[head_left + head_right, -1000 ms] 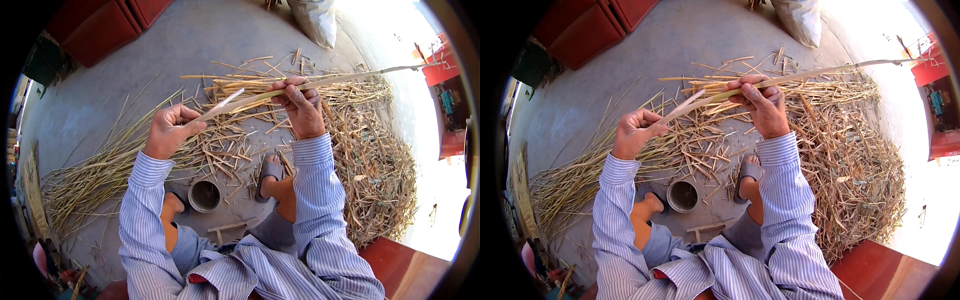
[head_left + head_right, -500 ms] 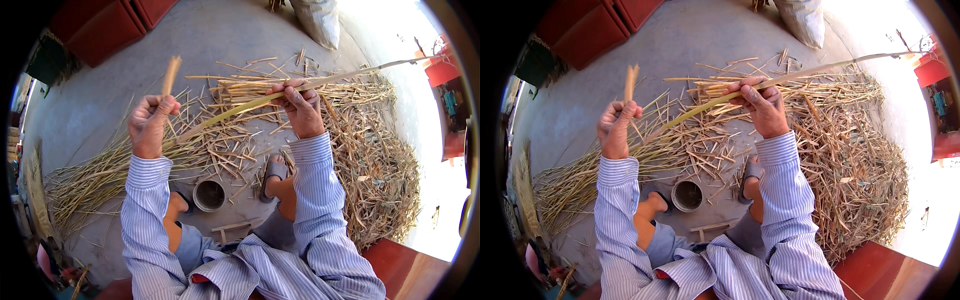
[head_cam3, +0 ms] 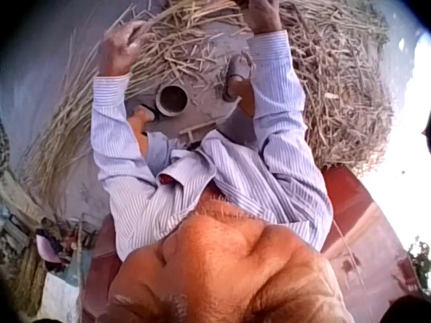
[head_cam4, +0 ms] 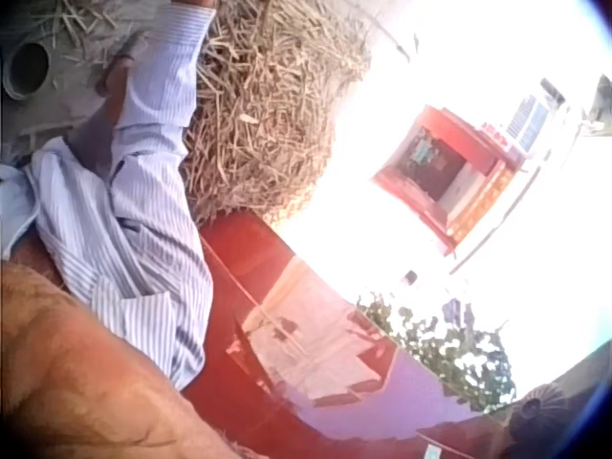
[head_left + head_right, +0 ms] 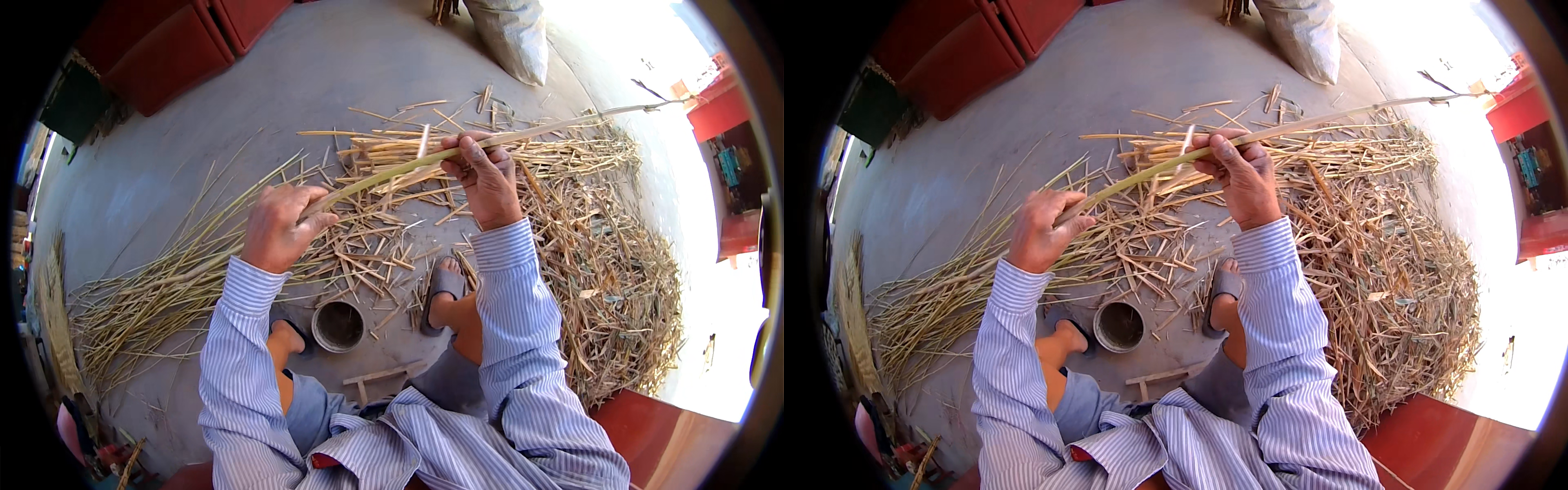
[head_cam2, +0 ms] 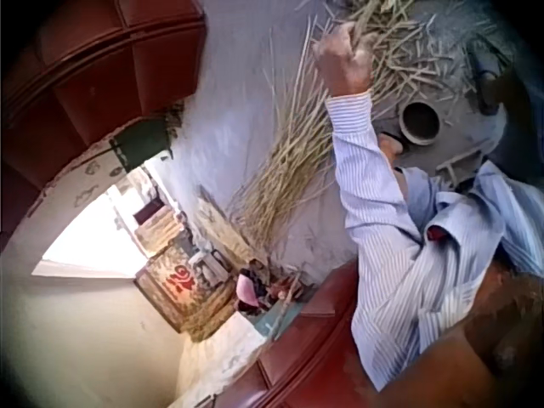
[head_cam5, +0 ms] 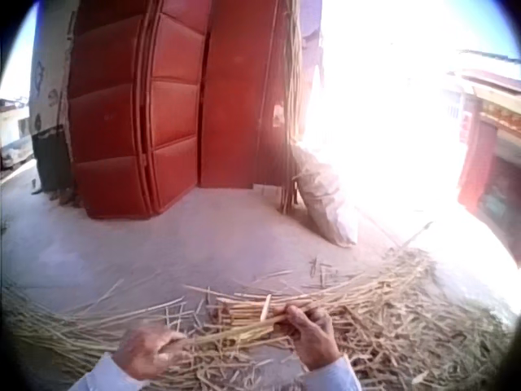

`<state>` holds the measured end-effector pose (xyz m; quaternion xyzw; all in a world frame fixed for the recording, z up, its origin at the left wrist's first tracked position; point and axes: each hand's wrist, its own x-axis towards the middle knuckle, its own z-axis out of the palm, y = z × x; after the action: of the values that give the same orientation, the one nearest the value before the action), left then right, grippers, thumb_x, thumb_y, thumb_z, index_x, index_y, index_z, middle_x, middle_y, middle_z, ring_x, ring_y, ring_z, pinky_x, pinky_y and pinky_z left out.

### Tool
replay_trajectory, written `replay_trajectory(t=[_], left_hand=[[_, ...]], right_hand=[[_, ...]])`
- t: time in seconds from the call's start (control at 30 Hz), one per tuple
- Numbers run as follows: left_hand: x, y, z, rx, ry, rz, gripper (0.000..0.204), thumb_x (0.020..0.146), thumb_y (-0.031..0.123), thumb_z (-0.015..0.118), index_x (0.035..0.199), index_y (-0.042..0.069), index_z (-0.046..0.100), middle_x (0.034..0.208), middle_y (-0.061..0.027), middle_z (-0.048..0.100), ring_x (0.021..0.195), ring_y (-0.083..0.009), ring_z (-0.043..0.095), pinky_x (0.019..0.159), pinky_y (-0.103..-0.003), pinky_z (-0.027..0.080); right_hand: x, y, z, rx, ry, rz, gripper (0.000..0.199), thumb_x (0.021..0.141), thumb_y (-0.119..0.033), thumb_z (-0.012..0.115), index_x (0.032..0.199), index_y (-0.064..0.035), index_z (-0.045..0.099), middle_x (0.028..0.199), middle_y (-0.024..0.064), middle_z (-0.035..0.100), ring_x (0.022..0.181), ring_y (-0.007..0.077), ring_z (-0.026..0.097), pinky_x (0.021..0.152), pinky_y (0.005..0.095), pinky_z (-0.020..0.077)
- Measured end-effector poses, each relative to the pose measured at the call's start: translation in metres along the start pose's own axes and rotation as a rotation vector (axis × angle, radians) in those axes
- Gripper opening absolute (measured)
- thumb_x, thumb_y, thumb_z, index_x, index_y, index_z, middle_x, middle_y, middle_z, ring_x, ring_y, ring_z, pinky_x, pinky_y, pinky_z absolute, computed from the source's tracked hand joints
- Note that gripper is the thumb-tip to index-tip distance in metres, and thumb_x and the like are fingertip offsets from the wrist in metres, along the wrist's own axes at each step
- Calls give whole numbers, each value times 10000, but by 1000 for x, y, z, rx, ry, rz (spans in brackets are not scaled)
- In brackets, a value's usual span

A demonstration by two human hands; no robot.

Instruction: The person sits on the floor and repeatedly strips dried straw stalks by hand, separating the fibrous strands from the main stem. The separated fibers are placed into a pile on the floor, while the remaining stalks are set aside.

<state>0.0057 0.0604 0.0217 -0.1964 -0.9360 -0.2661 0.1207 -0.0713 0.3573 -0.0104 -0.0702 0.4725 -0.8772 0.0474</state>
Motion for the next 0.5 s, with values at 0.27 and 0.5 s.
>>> replay_trajectory(t=[0.27,0.5], left_hand=[[-2,-26,-8,-644,533,-511,261,857,227,749,957,9,648,828,-63,707,719,-125,634,674,-242,491],[15,27,34,214,291,175,266,807,241,760,916,25,648,719,-96,662,704,-257,630,695,-399,472]], right_hand=[[3,7,6,34,70,38,183,960,-202,612,1037,-36,616,993,115,699,891,189,695,759,269,593],[-8,41,50,88,-45,143,179,965,-201,599,1061,-50,600,1028,122,695,967,219,688,814,309,596]])
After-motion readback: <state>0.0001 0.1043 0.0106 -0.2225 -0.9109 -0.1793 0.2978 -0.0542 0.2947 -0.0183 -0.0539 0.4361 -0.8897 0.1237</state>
